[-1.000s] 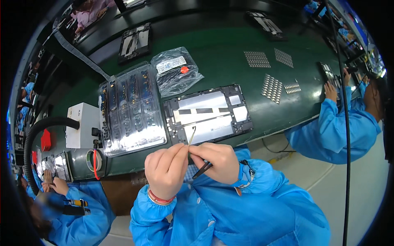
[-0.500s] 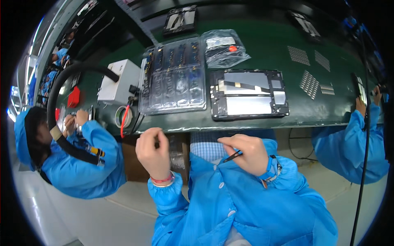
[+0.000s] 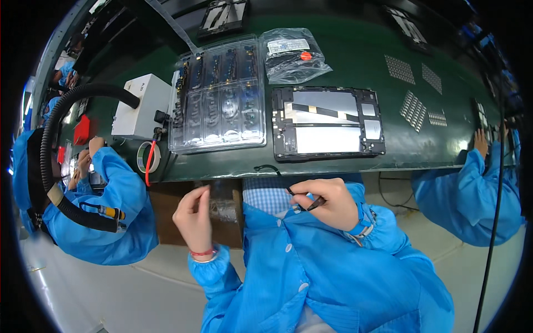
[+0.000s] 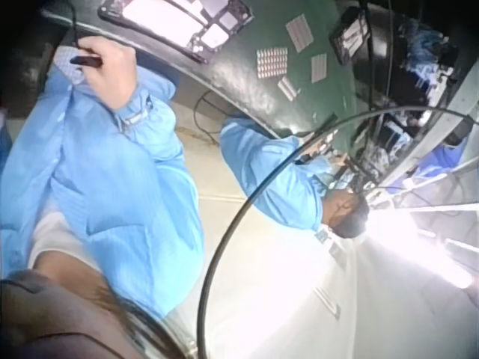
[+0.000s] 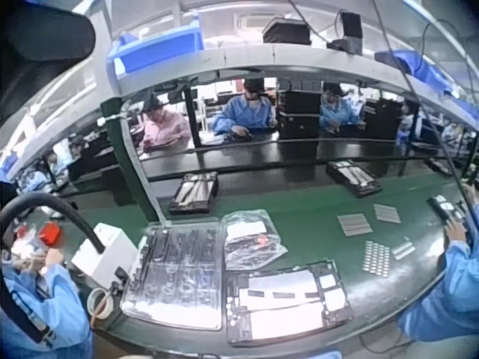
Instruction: The person assembles electronic components on a green workbench in a factory setting. They use tweezers to pick up small parts from a clear plastic tray and place them onto a black rectangular device, then use a black tool to press the parts into place. The person repeats this process for multiple units, moving finished devices aside.
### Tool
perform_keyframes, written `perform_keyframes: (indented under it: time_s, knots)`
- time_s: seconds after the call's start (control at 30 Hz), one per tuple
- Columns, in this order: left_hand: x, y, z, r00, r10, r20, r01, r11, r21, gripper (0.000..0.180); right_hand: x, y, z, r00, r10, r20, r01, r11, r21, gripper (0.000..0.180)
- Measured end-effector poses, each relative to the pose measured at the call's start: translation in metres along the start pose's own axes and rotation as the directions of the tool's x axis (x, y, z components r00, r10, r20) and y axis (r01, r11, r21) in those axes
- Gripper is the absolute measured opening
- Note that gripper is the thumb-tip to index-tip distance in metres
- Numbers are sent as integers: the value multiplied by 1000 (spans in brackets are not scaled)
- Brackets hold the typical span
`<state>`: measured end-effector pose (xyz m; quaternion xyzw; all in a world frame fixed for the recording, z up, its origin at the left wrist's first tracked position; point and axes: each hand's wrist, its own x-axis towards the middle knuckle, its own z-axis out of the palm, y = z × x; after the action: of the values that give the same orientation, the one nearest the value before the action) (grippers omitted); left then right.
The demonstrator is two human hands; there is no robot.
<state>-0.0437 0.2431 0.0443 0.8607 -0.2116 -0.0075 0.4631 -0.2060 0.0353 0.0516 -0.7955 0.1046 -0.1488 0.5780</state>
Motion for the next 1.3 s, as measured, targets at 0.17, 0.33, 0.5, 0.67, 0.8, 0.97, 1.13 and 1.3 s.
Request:
perform_keyframes:
  time_s: [0.17,0.33,0.5,0.67,0.8,0.97,1.13,1.3]
  knots:
    - [12,88,47,979,133,155,-62,916,-397,24,13,-9,-5,995,67,71,-80,979,190,19]
    - [30,87,68,918,354,178,-292,909,-298,22,13,-9,-15,988,130,84,-147,956,252,17]
    - [34,86,84,913,386,134,-311,869,-385,27,13,0,-30,993,116,33,-120,976,184,25]
    - [34,94,86,900,429,76,-392,873,-290,32,33,-2,-48,985,-121,-124,130,989,69,36]
    - [33,98,87,846,529,66,-498,828,-257,31,50,-12,-41,974,-170,-153,173,985,5,31]
    - [33,92,93,846,533,-3,-499,791,-354,25,53,-15,-32,986,46,-160,-36,997,65,21]
    - [27,85,101,901,418,-117,-422,778,-465,22,51,-6,-15,957,-96,-275,138,980,142,21]
    - [28,89,97,874,474,-106,-484,828,-285,19,51,-7,-9,921,-208,-328,225,974,16,20]
